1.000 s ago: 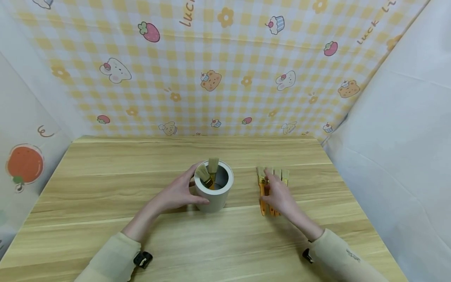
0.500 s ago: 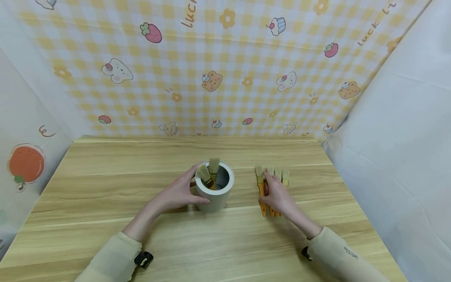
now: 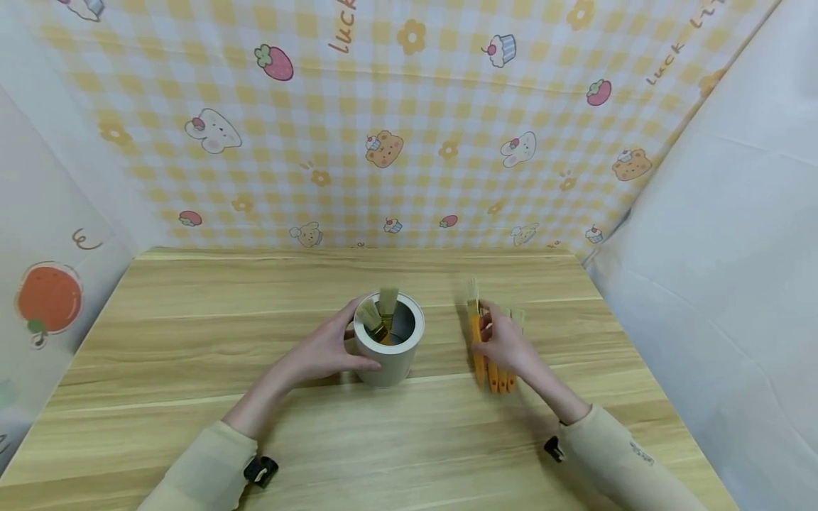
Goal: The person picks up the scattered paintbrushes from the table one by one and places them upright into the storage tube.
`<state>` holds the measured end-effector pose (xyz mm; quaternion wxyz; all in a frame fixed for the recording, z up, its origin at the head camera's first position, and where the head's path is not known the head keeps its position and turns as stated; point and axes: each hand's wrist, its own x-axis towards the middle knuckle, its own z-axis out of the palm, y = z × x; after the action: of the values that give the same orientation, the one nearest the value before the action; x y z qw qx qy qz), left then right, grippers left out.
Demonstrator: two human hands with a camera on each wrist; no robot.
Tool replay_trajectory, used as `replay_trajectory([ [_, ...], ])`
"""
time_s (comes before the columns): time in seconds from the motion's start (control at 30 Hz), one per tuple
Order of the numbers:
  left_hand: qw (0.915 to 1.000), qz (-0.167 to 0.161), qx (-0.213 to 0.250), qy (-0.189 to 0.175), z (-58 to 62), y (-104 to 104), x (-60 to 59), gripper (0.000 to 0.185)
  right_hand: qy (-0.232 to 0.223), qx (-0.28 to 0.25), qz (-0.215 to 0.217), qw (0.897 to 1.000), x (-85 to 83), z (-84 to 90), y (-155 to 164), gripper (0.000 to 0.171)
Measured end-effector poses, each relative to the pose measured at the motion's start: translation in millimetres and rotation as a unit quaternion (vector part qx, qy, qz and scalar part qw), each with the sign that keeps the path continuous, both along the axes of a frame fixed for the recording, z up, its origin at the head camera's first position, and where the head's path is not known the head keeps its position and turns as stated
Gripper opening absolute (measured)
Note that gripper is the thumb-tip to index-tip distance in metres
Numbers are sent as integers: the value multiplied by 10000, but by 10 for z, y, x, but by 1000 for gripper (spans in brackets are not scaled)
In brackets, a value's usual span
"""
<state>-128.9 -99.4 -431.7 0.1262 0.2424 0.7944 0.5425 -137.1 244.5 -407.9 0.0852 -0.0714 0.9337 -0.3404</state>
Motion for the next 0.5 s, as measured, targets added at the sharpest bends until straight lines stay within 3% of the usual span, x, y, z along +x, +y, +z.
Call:
replay_trajectory([
  [0.23, 10000, 5, -14, 30, 7, 4, 4, 108, 311, -1176, -187, 9924, -23, 365, -74, 77],
  [0.5, 10000, 22, -58, 50, 1, 2, 11, 108, 604, -1927, -238, 9791, -24, 748, -257, 74],
])
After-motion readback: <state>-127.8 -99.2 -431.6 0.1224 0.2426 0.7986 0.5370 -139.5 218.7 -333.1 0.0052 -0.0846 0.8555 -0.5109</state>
